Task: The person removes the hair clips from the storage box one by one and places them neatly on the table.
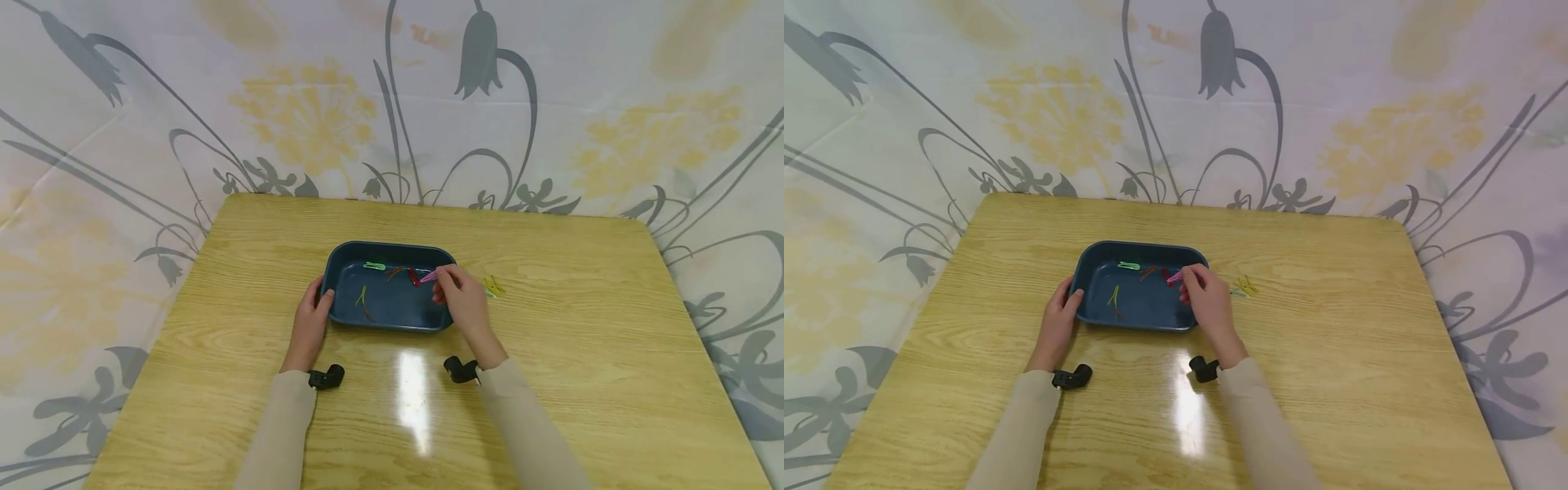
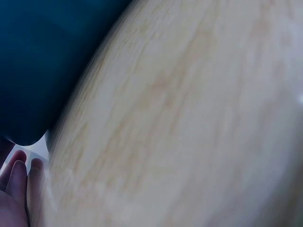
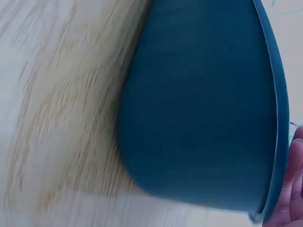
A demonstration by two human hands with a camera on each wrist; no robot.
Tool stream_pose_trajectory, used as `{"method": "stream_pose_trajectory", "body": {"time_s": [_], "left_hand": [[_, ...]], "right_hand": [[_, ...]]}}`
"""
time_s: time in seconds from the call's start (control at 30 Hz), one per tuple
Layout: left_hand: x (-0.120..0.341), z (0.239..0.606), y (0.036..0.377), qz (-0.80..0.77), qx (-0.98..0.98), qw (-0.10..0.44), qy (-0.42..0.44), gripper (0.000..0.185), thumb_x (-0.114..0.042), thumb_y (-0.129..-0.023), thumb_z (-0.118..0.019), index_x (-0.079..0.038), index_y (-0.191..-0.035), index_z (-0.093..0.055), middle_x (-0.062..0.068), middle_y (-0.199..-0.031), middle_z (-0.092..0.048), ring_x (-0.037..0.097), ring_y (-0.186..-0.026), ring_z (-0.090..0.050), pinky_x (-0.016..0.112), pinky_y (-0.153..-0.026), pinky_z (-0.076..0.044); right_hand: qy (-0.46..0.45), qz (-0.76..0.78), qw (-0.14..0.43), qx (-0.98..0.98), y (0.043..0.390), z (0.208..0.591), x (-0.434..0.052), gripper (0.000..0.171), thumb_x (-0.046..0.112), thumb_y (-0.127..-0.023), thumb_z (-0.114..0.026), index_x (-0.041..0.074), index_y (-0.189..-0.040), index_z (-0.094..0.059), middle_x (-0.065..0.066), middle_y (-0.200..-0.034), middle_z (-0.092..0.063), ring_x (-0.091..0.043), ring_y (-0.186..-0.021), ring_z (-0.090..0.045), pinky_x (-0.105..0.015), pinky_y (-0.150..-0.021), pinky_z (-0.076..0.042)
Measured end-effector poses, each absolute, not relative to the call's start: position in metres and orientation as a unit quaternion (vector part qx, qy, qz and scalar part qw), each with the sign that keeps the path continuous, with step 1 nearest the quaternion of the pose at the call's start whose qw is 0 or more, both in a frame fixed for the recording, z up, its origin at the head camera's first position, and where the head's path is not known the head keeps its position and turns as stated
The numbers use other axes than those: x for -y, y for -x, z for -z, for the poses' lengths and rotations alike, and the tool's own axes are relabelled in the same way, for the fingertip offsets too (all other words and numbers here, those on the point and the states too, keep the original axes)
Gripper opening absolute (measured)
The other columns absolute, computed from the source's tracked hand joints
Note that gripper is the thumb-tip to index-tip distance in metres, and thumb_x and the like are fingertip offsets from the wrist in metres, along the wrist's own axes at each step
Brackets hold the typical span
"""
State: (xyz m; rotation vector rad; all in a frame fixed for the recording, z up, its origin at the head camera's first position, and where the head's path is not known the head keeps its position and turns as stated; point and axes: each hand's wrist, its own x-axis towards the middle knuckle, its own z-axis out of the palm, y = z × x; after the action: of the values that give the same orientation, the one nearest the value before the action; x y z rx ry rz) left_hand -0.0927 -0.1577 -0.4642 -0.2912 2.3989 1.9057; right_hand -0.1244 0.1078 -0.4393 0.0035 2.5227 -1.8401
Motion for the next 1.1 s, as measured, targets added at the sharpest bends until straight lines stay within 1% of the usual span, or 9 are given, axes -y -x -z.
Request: {"method": "stream_pose_trajectory", "body": {"time_s": [0.13, 0.2, 0.37, 0.43, 0.5, 0.77, 0.87, 0.97, 1.1], "left_hand": [[0.159, 0.466, 0.093, -0.621, -0.777, 0.034, 0.095, 0.046, -0.029, -0.098, -0.044, -0.014, -0.14, -0.037, 0.007, -0.143, -0.037, 0.021, -0.132, -0.035, 0.039, -0.109, -0.028], [0.16, 0.466, 0.093, -0.623, -0.776, 0.036, 0.095, 0.047, -0.03, -0.098, -0.044, -0.014, -0.141, -0.036, 0.006, -0.144, -0.037, 0.021, -0.132, -0.035, 0.039, -0.109, -0.028], [0.16, 0.466, 0.092, -0.623, -0.775, 0.036, 0.1, 0.047, -0.03, -0.098, -0.044, -0.014, -0.141, -0.036, 0.006, -0.144, -0.037, 0.02, -0.132, -0.034, 0.039, -0.109, -0.028], [0.16, 0.465, 0.092, -0.622, -0.775, 0.037, 0.102, 0.047, -0.03, -0.098, -0.044, -0.014, -0.141, -0.036, 0.006, -0.144, -0.037, 0.02, -0.132, -0.034, 0.039, -0.11, -0.027], [0.16, 0.465, 0.092, -0.623, -0.774, 0.038, 0.103, 0.047, -0.03, -0.098, -0.044, -0.015, -0.141, -0.036, 0.006, -0.144, -0.037, 0.02, -0.132, -0.034, 0.039, -0.11, -0.027], [0.16, 0.465, 0.092, -0.622, -0.776, 0.039, 0.101, 0.046, -0.03, -0.098, -0.044, -0.015, -0.141, -0.036, 0.006, -0.143, -0.038, 0.019, -0.132, -0.035, 0.039, -0.11, -0.027], [0.16, 0.464, 0.092, -0.621, -0.776, 0.039, 0.1, 0.046, -0.03, -0.098, -0.044, -0.015, -0.141, -0.036, 0.006, -0.143, -0.038, 0.019, -0.132, -0.035, 0.038, -0.109, -0.028], [0.159, 0.464, 0.092, -0.622, -0.776, 0.036, 0.099, 0.046, -0.029, -0.098, -0.044, -0.015, -0.14, -0.037, 0.007, -0.143, -0.038, 0.02, -0.131, -0.035, 0.039, -0.109, -0.028], [0.159, 0.469, 0.094, -0.634, -0.766, 0.037, 0.095, 0.046, -0.029, -0.097, -0.045, -0.014, -0.141, -0.037, 0.006, -0.143, -0.038, 0.02, -0.131, -0.036, 0.04, -0.109, -0.028]], "right_hand": [[-0.016, 0.6, 0.015, -0.8, 0.123, 0.443, -0.118, 0.037, 0.042, -0.092, -0.051, 0.008, -0.096, -0.066, -0.02, -0.084, -0.063, -0.031, -0.071, -0.061, -0.027, -0.064, -0.053], [-0.024, 0.606, 0.018, -0.795, 0.123, 0.445, -0.123, 0.038, 0.043, -0.091, -0.054, 0.008, -0.098, -0.067, -0.019, -0.085, -0.064, -0.029, -0.07, -0.062, -0.028, -0.064, -0.054], [-0.042, 0.635, 0.015, -0.771, 0.122, 0.45, -0.133, 0.038, 0.039, -0.089, -0.058, 0.005, -0.104, -0.066, -0.005, -0.078, -0.064, -0.018, -0.064, -0.063, -0.029, -0.064, -0.055], [-0.05, 0.654, 0.013, -0.755, 0.122, 0.453, -0.138, 0.037, 0.036, -0.089, -0.059, 0.004, -0.105, -0.065, -0.002, -0.076, -0.064, -0.014, -0.063, -0.063, -0.03, -0.064, -0.055], [-0.06, 0.673, 0.009, -0.737, 0.122, 0.455, -0.142, 0.035, 0.032, -0.089, -0.06, 0.001, -0.105, -0.064, -0.001, -0.074, -0.064, -0.012, -0.061, -0.063, -0.031, -0.064, -0.056], [-0.102, 0.729, 0.009, -0.677, 0.12, 0.46, -0.162, 0.03, 0.017, -0.092, -0.057, -0.006, -0.11, -0.055, -0.002, -0.077, -0.066, -0.012, -0.065, -0.065, -0.026, -0.062, -0.055], [-0.125, 0.748, 0.008, -0.651, 0.116, 0.461, -0.169, 0.026, 0.013, -0.093, -0.054, -0.006, -0.111, -0.053, -0.001, -0.079, -0.067, -0.011, -0.065, -0.065, -0.025, -0.062, -0.055], [-0.148, 0.76, 0.005, -0.633, 0.115, 0.464, -0.177, 0.024, 0.012, -0.094, -0.053, -0.004, -0.111, -0.052, 0.0, -0.08, -0.067, -0.01, -0.066, -0.064, -0.024, -0.064, -0.054], [-0.173, 0.754, 0.001, -0.634, 0.117, 0.473, -0.189, 0.023, 0.015, -0.095, -0.052, -0.001, -0.111, -0.052, 0.0, -0.08, -0.067, -0.01, -0.068, -0.064, -0.023, -0.066, -0.054]]}}
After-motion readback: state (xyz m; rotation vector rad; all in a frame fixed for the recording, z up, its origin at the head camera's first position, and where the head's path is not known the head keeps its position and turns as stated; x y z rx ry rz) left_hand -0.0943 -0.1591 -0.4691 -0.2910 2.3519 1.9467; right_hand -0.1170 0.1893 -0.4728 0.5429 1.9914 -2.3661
